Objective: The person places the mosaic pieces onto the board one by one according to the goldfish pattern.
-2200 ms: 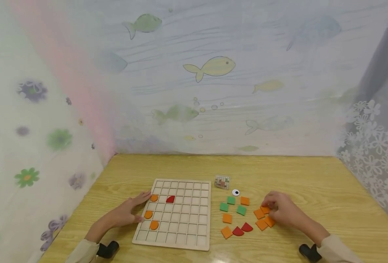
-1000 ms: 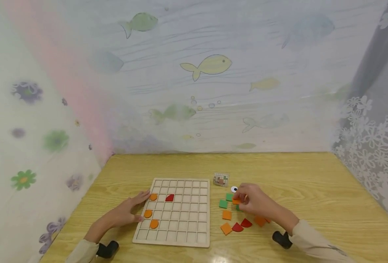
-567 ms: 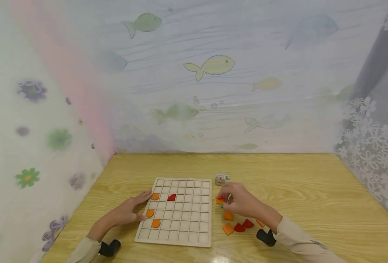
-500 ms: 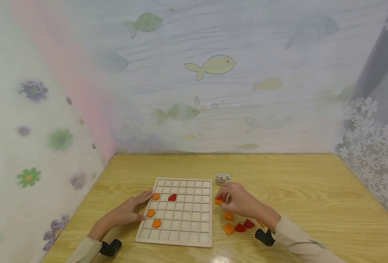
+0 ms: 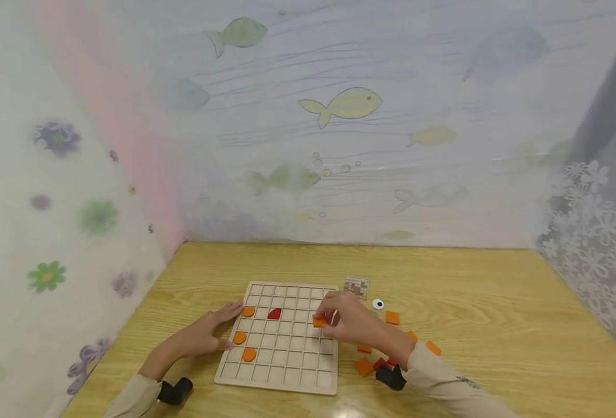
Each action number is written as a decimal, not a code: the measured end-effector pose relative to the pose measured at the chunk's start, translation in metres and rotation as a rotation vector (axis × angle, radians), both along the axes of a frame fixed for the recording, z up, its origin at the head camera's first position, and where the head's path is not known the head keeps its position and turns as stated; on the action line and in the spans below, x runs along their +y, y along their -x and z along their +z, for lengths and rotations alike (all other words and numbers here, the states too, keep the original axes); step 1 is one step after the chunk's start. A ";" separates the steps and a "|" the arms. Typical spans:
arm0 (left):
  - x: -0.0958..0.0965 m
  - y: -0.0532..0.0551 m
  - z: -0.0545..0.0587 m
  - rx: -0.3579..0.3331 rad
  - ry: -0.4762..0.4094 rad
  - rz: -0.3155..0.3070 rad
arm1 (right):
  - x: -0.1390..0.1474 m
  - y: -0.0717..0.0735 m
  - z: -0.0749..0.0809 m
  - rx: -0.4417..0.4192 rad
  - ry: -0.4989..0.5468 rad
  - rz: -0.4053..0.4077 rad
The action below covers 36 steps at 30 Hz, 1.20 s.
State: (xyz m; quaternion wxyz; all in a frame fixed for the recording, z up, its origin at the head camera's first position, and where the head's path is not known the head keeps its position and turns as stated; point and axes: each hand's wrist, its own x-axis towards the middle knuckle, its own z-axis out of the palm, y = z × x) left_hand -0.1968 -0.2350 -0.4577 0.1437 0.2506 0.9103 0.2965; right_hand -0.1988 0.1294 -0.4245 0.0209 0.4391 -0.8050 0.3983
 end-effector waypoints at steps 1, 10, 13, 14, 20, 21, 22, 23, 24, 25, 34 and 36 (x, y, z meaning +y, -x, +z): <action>0.000 0.000 0.000 0.003 0.000 -0.005 | -0.003 0.001 -0.001 0.001 -0.002 0.005; 0.007 0.000 0.004 0.006 -0.006 -0.019 | -0.031 0.003 -0.006 -0.040 -0.022 0.026; 0.008 0.000 0.004 -0.002 0.003 -0.015 | -0.040 0.003 -0.009 -0.086 -0.028 0.018; 0.009 0.000 0.004 -0.005 0.004 -0.013 | -0.043 0.002 -0.010 -0.102 -0.031 0.014; 0.007 0.000 0.004 -0.013 0.002 0.003 | -0.063 0.006 -0.015 -0.160 -0.052 -0.001; 0.007 -0.001 0.005 -0.013 0.003 0.005 | -0.067 0.007 -0.016 -0.160 -0.054 -0.004; 0.006 -0.001 0.005 -0.012 0.005 0.008 | -0.070 0.008 -0.016 -0.158 -0.059 -0.009; 0.006 -0.001 0.005 -0.012 0.008 0.013 | -0.074 0.009 -0.017 -0.158 -0.064 -0.015; 0.005 -0.001 0.004 -0.011 0.012 0.017 | -0.077 0.010 -0.018 -0.153 -0.066 -0.019; 0.005 -0.001 0.004 -0.012 0.016 0.022 | -0.081 0.011 -0.018 -0.153 -0.070 -0.024; 0.002 -0.002 0.003 -0.016 0.008 0.039 | -0.109 0.017 -0.026 -0.133 -0.129 -0.085; 0.001 -0.002 0.002 -0.013 0.010 0.039 | -0.113 0.017 -0.028 -0.112 -0.146 -0.103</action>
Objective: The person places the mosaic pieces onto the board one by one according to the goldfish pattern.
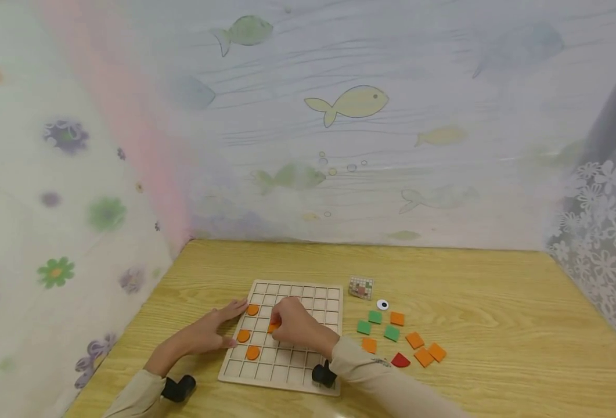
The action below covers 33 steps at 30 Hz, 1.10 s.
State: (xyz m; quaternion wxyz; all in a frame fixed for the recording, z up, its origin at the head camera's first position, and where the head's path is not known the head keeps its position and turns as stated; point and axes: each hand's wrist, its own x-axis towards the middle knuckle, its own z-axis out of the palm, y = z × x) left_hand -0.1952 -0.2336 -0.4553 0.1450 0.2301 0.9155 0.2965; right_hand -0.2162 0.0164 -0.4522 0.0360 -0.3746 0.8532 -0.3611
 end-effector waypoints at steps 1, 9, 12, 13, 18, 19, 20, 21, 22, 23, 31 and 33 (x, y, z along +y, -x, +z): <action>0.000 0.000 0.000 0.000 -0.001 -0.001 | -0.001 0.000 -0.001 0.010 -0.011 -0.007; 0.000 0.000 0.001 0.006 0.004 0.007 | -0.004 -0.001 0.000 0.062 -0.048 -0.010; -0.001 -0.001 0.001 0.008 0.003 0.011 | -0.003 -0.001 0.001 0.072 -0.047 0.001; -0.001 0.000 0.001 0.008 0.002 0.011 | -0.003 -0.002 0.001 0.070 -0.048 0.004; 0.000 0.000 0.000 -0.001 -0.002 0.007 | 0.001 -0.004 0.002 0.057 -0.035 0.013; 0.000 0.000 0.000 -0.003 -0.002 0.007 | 0.002 -0.004 0.002 0.059 -0.033 0.013; 0.000 0.000 0.000 -0.004 -0.004 0.008 | 0.003 -0.004 0.001 0.066 -0.026 0.015; -0.001 0.000 -0.001 -0.004 -0.004 0.009 | 0.004 -0.004 0.000 0.071 -0.019 0.016; -0.001 0.000 -0.001 -0.006 -0.005 0.010 | 0.005 -0.004 0.000 0.071 -0.009 0.023; -0.001 -0.001 -0.001 -0.005 -0.003 0.011 | 0.007 -0.004 -0.001 0.070 -0.001 0.026; 0.001 0.000 -0.002 0.001 -0.002 -0.002 | 0.031 -0.007 0.007 0.014 0.038 0.067; 0.001 0.001 -0.002 0.008 0.000 -0.005 | 0.040 -0.006 0.009 0.006 0.036 0.072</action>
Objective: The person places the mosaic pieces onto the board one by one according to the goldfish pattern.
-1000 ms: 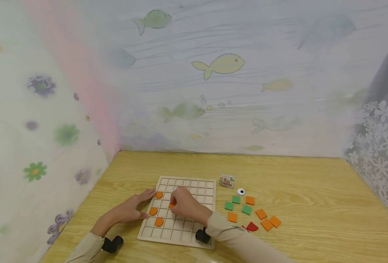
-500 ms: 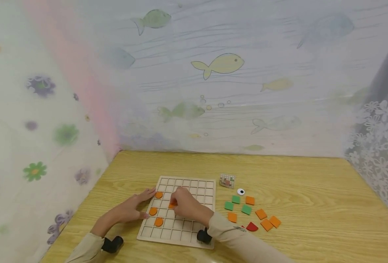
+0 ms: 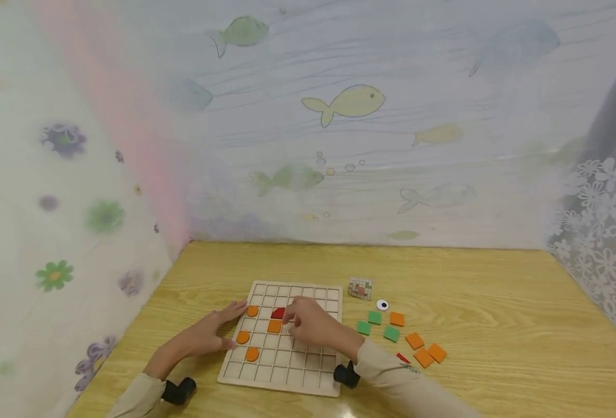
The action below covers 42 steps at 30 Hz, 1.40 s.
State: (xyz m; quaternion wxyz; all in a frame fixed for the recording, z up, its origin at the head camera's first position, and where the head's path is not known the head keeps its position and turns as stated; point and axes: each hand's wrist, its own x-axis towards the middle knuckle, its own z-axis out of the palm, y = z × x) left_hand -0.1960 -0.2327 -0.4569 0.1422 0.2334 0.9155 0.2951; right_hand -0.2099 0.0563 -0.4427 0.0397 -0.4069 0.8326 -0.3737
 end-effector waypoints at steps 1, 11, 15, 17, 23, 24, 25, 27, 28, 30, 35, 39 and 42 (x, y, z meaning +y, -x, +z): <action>0.000 0.000 0.000 0.002 0.001 -0.001 | 0.004 0.000 0.001 -0.004 -0.004 -0.001; 0.001 0.000 0.002 -0.002 0.009 0.010 | 0.051 0.005 0.007 0.035 -0.013 -0.063; 0.001 -0.001 0.001 -0.002 0.006 0.012 | 0.070 0.007 0.005 0.087 -0.034 -0.108; 0.000 -0.001 0.001 -0.001 0.007 0.014 | 0.080 0.008 0.006 0.080 -0.040 -0.119; -0.001 -0.002 0.001 -0.005 0.004 0.017 | 0.105 0.010 0.010 0.081 -0.073 -0.139; -0.001 -0.002 0.001 -0.006 0.005 0.015 | 0.110 0.011 0.010 0.086 -0.076 -0.141; -0.001 -0.002 0.000 -0.005 0.006 0.013 | 0.114 0.012 0.010 0.083 -0.075 -0.142; 0.000 -0.002 0.000 -0.005 0.003 0.008 | 0.121 0.013 0.010 0.081 -0.070 -0.149; 0.000 -0.002 0.000 -0.006 0.004 0.006 | 0.125 0.014 0.010 0.082 -0.074 -0.159; 0.000 -0.001 -0.001 -0.008 -0.001 0.005 | 0.134 0.015 0.009 0.082 -0.084 -0.182; 0.001 -0.001 -0.001 -0.006 -0.007 0.000 | 0.153 0.018 0.005 0.065 -0.126 -0.259; 0.001 0.000 -0.002 -0.004 -0.009 0.002 | 0.164 0.021 0.000 0.073 -0.120 -0.276; 0.001 0.000 -0.001 -0.007 -0.009 0.004 | 0.168 0.021 -0.003 0.079 -0.106 -0.266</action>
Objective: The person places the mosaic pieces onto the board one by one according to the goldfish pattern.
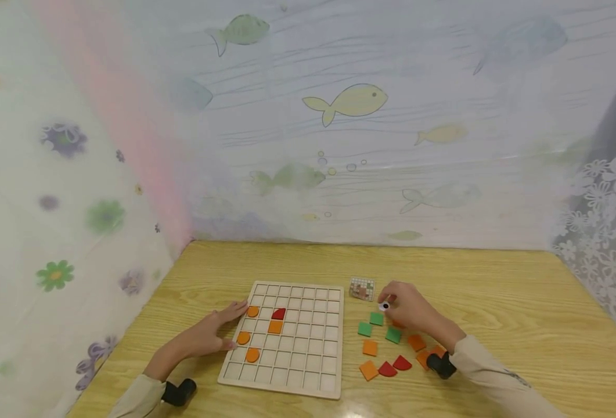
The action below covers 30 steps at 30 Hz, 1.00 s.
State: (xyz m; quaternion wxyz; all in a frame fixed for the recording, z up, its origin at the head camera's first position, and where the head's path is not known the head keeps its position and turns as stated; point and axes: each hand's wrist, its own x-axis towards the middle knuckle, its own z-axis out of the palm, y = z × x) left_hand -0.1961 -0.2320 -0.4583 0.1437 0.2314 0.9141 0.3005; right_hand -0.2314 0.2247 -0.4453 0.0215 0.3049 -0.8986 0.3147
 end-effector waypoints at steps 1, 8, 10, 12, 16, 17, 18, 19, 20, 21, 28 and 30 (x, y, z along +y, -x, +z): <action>0.000 0.000 0.000 -0.002 -0.002 0.001 | 0.001 0.000 -0.001 -0.001 0.003 0.003; 0.000 -0.001 0.000 0.006 -0.002 -0.001 | -0.001 0.005 -0.008 0.023 0.000 0.014; 0.000 -0.001 0.000 0.007 -0.006 -0.002 | -0.002 0.007 -0.010 0.043 0.002 0.032; 0.000 -0.001 0.000 0.009 -0.011 -0.004 | -0.002 0.008 -0.012 0.057 0.003 0.040; 0.001 -0.002 0.001 0.008 -0.006 -0.004 | -0.003 0.008 -0.012 0.031 -0.015 -0.002; 0.001 -0.002 0.002 0.008 -0.003 -0.004 | -0.003 0.007 -0.011 0.016 -0.021 -0.024; 0.001 -0.001 0.002 0.007 0.002 -0.004 | -0.003 0.006 -0.011 0.004 -0.027 -0.045; 0.002 -0.001 0.002 0.006 0.003 -0.004 | -0.002 0.005 -0.010 -0.004 -0.032 -0.059; 0.002 -0.001 0.002 0.005 0.005 -0.003 | -0.002 0.004 -0.009 -0.005 -0.040 -0.067; 0.002 -0.001 0.002 0.004 0.005 -0.003 | -0.002 0.004 -0.009 -0.004 -0.047 -0.065; 0.000 -0.001 0.002 -0.004 -0.006 0.005 | -0.001 0.006 -0.007 0.024 -0.047 0.033; 0.000 -0.002 0.002 -0.005 -0.006 0.006 | -0.002 0.007 -0.006 0.028 -0.047 0.036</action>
